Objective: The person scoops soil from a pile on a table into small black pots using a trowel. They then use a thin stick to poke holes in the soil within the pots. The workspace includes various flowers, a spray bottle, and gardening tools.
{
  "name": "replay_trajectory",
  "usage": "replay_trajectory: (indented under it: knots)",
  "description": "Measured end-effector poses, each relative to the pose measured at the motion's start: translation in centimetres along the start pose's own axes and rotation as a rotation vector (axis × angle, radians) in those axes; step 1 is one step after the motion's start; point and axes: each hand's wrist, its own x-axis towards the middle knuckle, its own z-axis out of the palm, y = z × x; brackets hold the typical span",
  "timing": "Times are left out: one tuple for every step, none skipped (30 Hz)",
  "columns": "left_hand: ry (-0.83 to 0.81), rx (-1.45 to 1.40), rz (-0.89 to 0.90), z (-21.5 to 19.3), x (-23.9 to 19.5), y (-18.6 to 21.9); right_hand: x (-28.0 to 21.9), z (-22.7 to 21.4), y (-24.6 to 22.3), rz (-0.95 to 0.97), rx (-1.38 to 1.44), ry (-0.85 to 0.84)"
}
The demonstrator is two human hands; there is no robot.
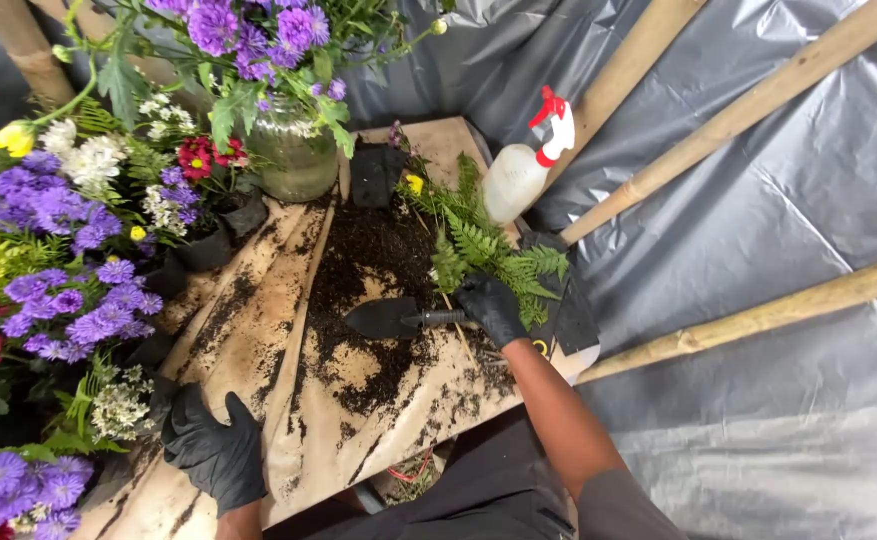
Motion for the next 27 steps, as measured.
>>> replay_trajectory:
  knots:
    - [0.009, 0.004, -0.003, 0.2, -0.1, -0.2, 0.8, 0.0, 0.9, -0.009, 0.004, -0.002]
    - [-0.009, 0.006, -0.026, 0.5, -0.2, -0.4, 1.6, -0.1, 1.9, 0.144, 0.667, -0.116]
    - [-0.026, 0.008, -0.050, 0.7, -0.4, -0.6, 2.5, -0.1, 2.8, 0.303, 1.327, -0.236]
    - [-0.017, 0.013, -0.053, 1.0, -0.4, -0.6, 2.9, -0.9, 2.7, 0.297, 1.330, -0.244]
    - [-0.015, 0.026, -0.065, 1.2, -0.6, -0.8, 3.2, -1.6, 2.7, 0.008, 1.271, -0.219]
    - [-0.013, 0.038, -0.078, 1.4, -0.7, -0.9, 3.5, -2.3, 2.7, -0.276, 1.199, -0.189]
    - [-0.005, 0.044, -0.079, 1.4, -0.8, -0.9, 5.3, -2.3, 2.7, -0.282, 1.206, -0.195]
    - [0.005, 0.046, -0.063, 1.5, -0.8, -1.0, 7.0, -2.3, 2.7, -0.234, 0.536, 0.008]
    - [0.011, 0.049, -0.048, 1.5, -1.0, -1.1, 8.6, -2.2, 2.7, -0.167, -0.136, 0.198]
    - [0.016, 0.056, -0.049, 1.7, -1.0, -1.0, 8.2, -2.8, 1.7, -0.171, -0.130, 0.194]
    - [0.018, 0.062, -0.055, 1.8, -1.0, -1.0, 7.8, -3.3, 0.5, -0.257, -0.130, 0.258]
    - [0.020, 0.067, -0.061, 1.9, -0.9, -1.1, 7.3, -3.8, -0.6, -0.342, -0.130, 0.323]
    - [0.024, 0.075, -0.062, 1.9, -0.8, -1.0, 5.8, -4.3, -2.0, -0.345, -0.122, 0.319]
    - [0.032, 0.085, -0.053, 1.9, -0.7, -1.0, 4.3, -4.8, -3.4, -0.290, 0.197, 0.237]
    - [0.038, 0.096, -0.048, 1.9, -0.9, -1.0, 2.6, -5.4, -4.7, -0.229, 0.510, 0.145]
    - [0.040, 0.105, -0.053, 1.8, -0.8, -0.8, 2.1, -4.6, -4.3, -0.231, 0.515, 0.136]
    - [0.017, 0.080, -0.077, 1.7, -0.7, -0.7, 1.4, -3.9, -3.8, -0.443, 0.242, 0.231]
    - [-0.006, 0.055, -0.101, 1.6, -0.6, -0.6, 0.6, -3.1, -3.3, -0.649, -0.038, 0.320]
    - [-0.008, 0.061, -0.101, 1.5, -0.6, -0.5, -0.2, -2.6, -2.9, -0.646, -0.034, 0.315]
    - [0.000, 0.062, -0.099, 1.4, -0.6, -0.4, -1.0, -2.1, -2.4, -0.657, 0.008, 0.298]
    - [0.010, 0.059, -0.097, 1.4, -0.5, -0.2, -1.7, -1.6, -2.0, -0.669, 0.048, 0.284]
    - [0.009, 0.062, -0.097, 1.4, -0.4, -0.3, -1.7, -2.2, -2.6, -0.668, 0.050, 0.282]
    - [0.028, 0.076, -0.066, 1.4, -0.4, -0.4, -1.7, -2.8, -3.1, -0.659, 0.032, 0.318]
    - [0.046, 0.090, -0.036, 1.4, -0.5, -0.4, -1.8, -3.5, -3.6, -0.651, 0.014, 0.354]
    - [0.045, 0.088, -0.038, 1.4, -0.5, -0.5, -0.5, -2.5, -2.5, -0.653, 0.012, 0.353]
    - [0.039, 0.097, -0.042, 1.4, -0.6, -0.6, 0.7, -1.4, -1.3, -0.465, -0.035, 0.300]
    - [0.032, 0.105, -0.045, 1.5, -0.6, -0.6, 2.0, -0.5, -0.1, -0.278, -0.082, 0.247]
